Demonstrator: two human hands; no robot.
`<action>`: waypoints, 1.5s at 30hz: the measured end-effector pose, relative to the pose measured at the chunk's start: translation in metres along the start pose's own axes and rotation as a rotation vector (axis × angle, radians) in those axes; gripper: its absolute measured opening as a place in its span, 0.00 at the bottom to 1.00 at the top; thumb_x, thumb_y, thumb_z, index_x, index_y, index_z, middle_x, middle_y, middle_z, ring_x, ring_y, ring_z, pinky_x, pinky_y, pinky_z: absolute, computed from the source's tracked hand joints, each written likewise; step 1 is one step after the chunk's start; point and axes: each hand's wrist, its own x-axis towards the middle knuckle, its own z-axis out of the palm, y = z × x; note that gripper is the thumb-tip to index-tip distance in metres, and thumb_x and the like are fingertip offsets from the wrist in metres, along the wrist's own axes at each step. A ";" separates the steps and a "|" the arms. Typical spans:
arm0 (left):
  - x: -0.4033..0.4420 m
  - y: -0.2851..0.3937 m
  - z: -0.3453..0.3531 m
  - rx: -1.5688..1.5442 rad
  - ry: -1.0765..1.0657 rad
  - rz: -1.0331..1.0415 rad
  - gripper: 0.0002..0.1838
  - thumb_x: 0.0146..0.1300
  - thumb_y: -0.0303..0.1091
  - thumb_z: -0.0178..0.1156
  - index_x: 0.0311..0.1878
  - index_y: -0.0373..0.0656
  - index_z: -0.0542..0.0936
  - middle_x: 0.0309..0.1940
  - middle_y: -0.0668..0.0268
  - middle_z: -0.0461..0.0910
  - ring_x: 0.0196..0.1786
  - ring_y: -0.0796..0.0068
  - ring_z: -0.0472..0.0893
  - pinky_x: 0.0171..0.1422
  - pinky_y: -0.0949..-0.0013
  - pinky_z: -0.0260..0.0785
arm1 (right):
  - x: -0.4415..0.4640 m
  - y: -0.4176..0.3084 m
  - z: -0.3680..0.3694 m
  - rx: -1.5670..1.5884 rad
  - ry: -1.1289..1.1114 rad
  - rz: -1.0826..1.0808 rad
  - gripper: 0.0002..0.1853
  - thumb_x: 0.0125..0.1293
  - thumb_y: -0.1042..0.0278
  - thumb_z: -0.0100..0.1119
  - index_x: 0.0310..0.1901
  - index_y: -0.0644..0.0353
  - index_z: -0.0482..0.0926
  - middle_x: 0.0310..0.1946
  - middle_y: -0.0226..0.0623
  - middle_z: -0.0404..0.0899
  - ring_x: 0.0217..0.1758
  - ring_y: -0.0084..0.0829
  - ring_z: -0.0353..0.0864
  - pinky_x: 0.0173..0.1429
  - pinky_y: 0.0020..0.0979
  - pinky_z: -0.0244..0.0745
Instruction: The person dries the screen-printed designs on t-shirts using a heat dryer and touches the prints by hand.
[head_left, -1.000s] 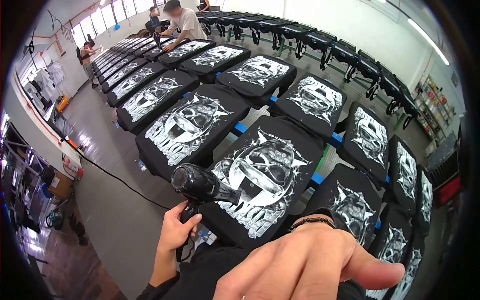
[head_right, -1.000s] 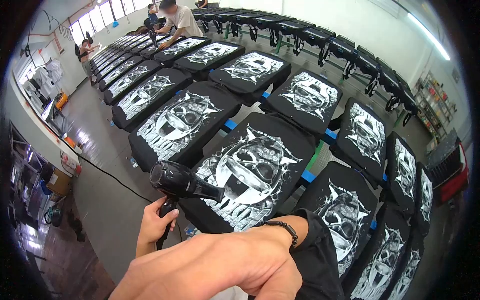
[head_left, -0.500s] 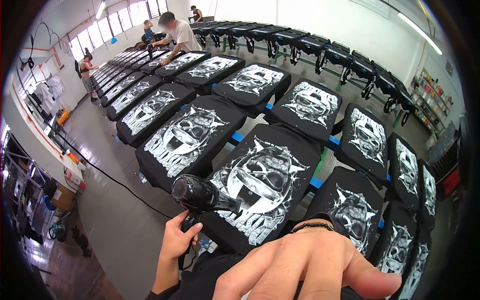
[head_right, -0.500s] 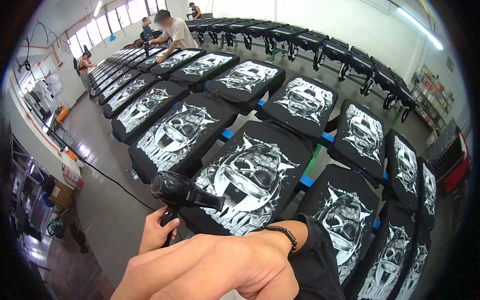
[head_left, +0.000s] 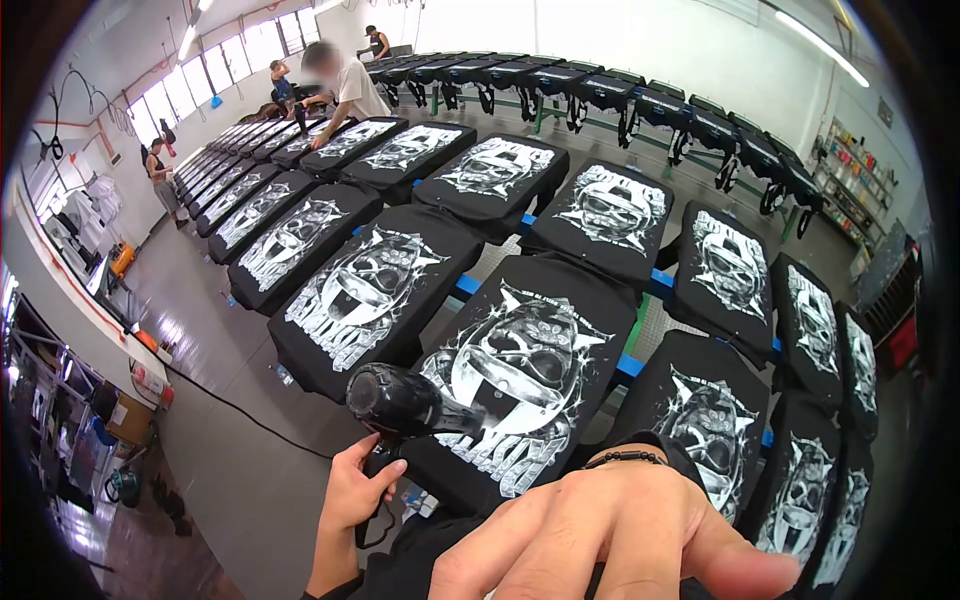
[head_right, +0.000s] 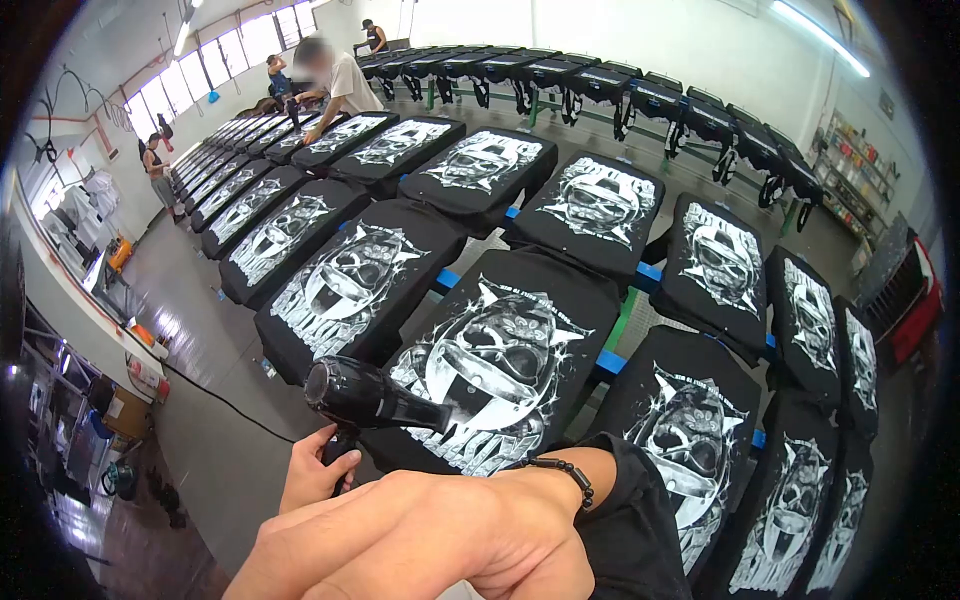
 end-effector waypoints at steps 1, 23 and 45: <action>0.001 0.001 0.000 0.001 -0.005 0.002 0.25 0.58 0.24 0.64 0.57 0.25 0.70 0.21 0.69 0.74 0.20 0.85 0.72 0.23 0.79 0.65 | -0.003 -0.001 -0.001 -0.019 0.000 0.002 0.31 0.65 0.32 0.47 0.25 0.58 0.71 0.27 0.28 0.66 0.37 0.34 0.62 0.48 0.35 0.60; 0.003 -0.004 -0.015 0.028 0.011 -0.016 0.28 0.56 0.26 0.65 0.58 0.24 0.69 0.20 0.70 0.74 0.19 0.85 0.72 0.21 0.78 0.65 | 0.033 -0.010 0.006 -0.082 0.071 -0.011 0.40 0.70 0.38 0.40 0.42 0.80 0.79 0.38 0.63 0.79 0.31 0.36 0.77 0.40 0.29 0.64; -0.003 0.001 -0.007 0.057 0.002 -0.047 0.31 0.56 0.27 0.67 0.60 0.24 0.67 0.21 0.69 0.75 0.20 0.85 0.72 0.23 0.79 0.66 | 0.036 -0.003 0.016 0.005 0.077 -0.096 0.39 0.70 0.39 0.41 0.43 0.82 0.78 0.38 0.65 0.78 0.30 0.40 0.80 0.39 0.29 0.69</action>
